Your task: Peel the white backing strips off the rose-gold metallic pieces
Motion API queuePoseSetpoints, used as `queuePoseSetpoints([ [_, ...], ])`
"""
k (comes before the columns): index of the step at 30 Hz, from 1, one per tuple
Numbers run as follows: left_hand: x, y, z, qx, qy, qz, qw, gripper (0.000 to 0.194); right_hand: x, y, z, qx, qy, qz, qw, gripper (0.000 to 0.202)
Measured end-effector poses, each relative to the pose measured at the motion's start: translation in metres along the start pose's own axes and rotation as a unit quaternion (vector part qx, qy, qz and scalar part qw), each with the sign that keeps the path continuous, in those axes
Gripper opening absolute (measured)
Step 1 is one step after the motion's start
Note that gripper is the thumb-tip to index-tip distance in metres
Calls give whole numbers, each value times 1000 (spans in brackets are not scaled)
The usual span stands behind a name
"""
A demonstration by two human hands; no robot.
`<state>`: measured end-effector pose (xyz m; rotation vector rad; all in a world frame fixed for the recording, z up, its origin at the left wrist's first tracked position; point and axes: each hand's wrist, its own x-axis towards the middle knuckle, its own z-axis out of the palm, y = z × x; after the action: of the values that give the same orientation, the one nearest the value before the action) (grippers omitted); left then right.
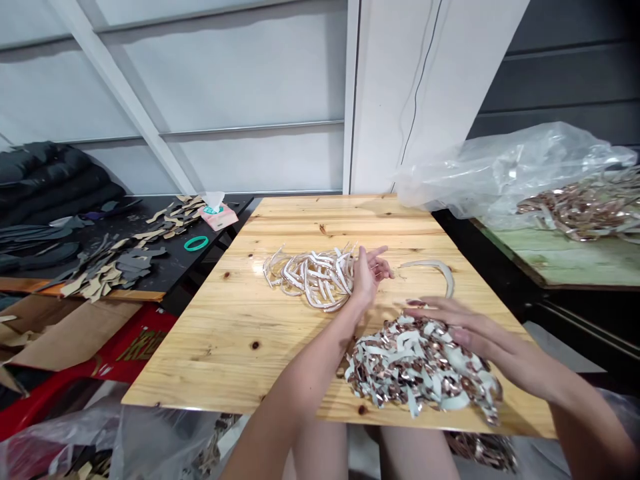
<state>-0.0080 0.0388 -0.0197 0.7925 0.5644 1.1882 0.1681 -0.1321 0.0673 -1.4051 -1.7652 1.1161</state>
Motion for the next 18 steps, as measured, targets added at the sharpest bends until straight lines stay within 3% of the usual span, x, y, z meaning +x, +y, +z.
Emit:
queuePoseSetpoints([
  [4, -7, -8, 3, 138, -125, 27, 982, 63, -8, 23, -2, 161, -97, 44, 981, 87],
  [6, -10, -11, 4, 189, -157, 31, 969, 62, 3, 38, -13, 248, -66, 24, 966, 112],
  [7, -10, -12, 5, 203, -162, 33, 965, 62, 11, 47, -20, 254, -5, 22, 967, 117],
  [8, -11, -13, 5, 211, -161, 36, 963, 62, 19, 55, -26, 228, 80, 28, 970, 114],
  [10, -10, -14, 5, 218, -148, 44, 964, 62, 37, 73, -37, 54, 252, 95, 962, 87],
  [11, -9, -15, 5, 220, -139, 46, 964, 62, 45, 81, -42, -3, 271, 123, 955, 70],
  [13, -8, -15, 5, 234, -127, 44, 963, 61, 59, 96, -47, -152, 235, 182, 943, 47],
  [16, -9, -16, 6, 267, -137, 34, 953, 59, 72, 106, -51, -297, 168, 218, 914, 34],
  [18, -10, -17, 5, 284, -151, 32, 946, 57, 78, 107, -53, -303, 203, 225, 904, 31],
])
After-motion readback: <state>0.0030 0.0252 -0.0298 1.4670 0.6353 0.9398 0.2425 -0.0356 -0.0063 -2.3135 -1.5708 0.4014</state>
